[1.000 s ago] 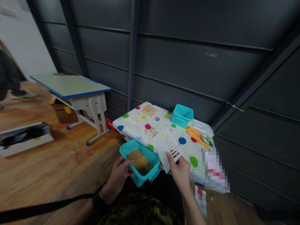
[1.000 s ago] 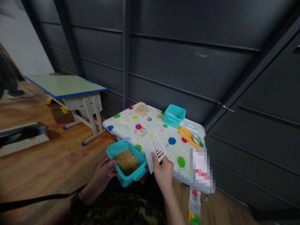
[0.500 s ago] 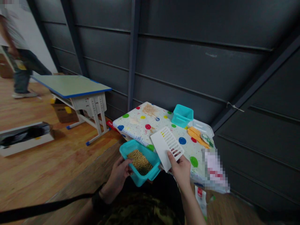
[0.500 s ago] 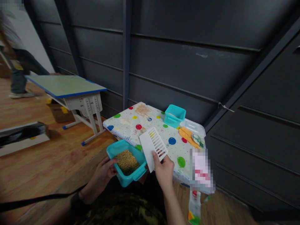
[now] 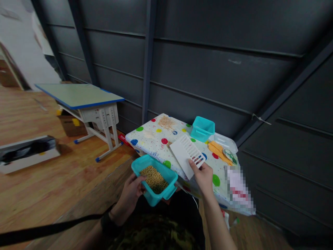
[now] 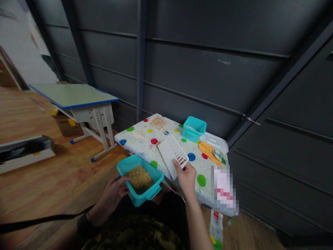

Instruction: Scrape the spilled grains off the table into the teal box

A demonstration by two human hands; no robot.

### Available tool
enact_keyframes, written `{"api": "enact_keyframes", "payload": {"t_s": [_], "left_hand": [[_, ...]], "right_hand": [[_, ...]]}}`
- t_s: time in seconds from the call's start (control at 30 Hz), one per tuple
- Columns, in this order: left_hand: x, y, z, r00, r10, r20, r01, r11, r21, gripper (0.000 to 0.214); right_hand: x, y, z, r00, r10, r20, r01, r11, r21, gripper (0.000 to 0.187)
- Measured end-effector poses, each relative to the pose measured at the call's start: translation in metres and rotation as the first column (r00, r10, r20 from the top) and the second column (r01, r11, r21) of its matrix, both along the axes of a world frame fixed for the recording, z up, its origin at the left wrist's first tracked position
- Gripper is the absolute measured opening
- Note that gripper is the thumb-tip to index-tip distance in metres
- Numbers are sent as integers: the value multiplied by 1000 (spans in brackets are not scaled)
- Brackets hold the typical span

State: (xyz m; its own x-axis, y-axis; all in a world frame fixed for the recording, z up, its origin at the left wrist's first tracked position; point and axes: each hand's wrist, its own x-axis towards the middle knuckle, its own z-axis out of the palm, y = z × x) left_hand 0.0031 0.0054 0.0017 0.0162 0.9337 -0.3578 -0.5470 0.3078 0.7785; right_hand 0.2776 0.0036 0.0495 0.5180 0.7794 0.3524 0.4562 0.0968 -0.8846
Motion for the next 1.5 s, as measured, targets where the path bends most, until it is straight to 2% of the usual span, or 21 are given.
{"api": "enact_keyframes", "payload": {"t_s": [0.17, 0.3, 0.43, 0.63, 0.93, 1.03, 1.23, 1.37, 1.5], "left_hand": [[0, 1, 2, 1000, -3, 15, 3, 1000, -3, 47], [-2, 3, -1, 1000, 22, 18, -22, 1000, -19, 43], [-4, 6, -4, 1000, 20, 18, -20, 1000, -3, 39], [-5, 5, 1, 1000, 3, 13, -3, 1000, 13, 40], [-5, 3, 1, 1000, -2, -2, 2, 1000, 4, 36], [-6, 3, 0, 1000, -6, -1, 6, 1000, 12, 37], [-6, 6, -5, 1000, -3, 6, 3, 1000, 0, 44], [-5, 7, -6, 1000, 11, 7, -11, 1000, 4, 41], [-5, 6, -3, 1000, 9, 5, -9, 1000, 6, 39]], "right_hand": [[8, 30, 4, 1000, -21, 20, 21, 1000, -5, 56], [6, 37, -2, 997, 30, 67, -28, 999, -38, 53], [8, 35, -8, 997, 69, 18, -68, 996, -63, 53], [4, 30, -10, 988, 122, -95, -127, 991, -43, 49], [-17, 2, -13, 947, 237, -215, -254, 966, -53, 49], [-17, -1, -12, 945, 235, -228, -251, 967, -47, 48], [4, 32, -11, 989, 69, -127, -71, 997, -6, 52], [14, 55, -15, 995, 61, -80, -63, 998, -26, 54], [15, 65, -16, 991, 102, -91, -103, 995, -13, 52]]}}
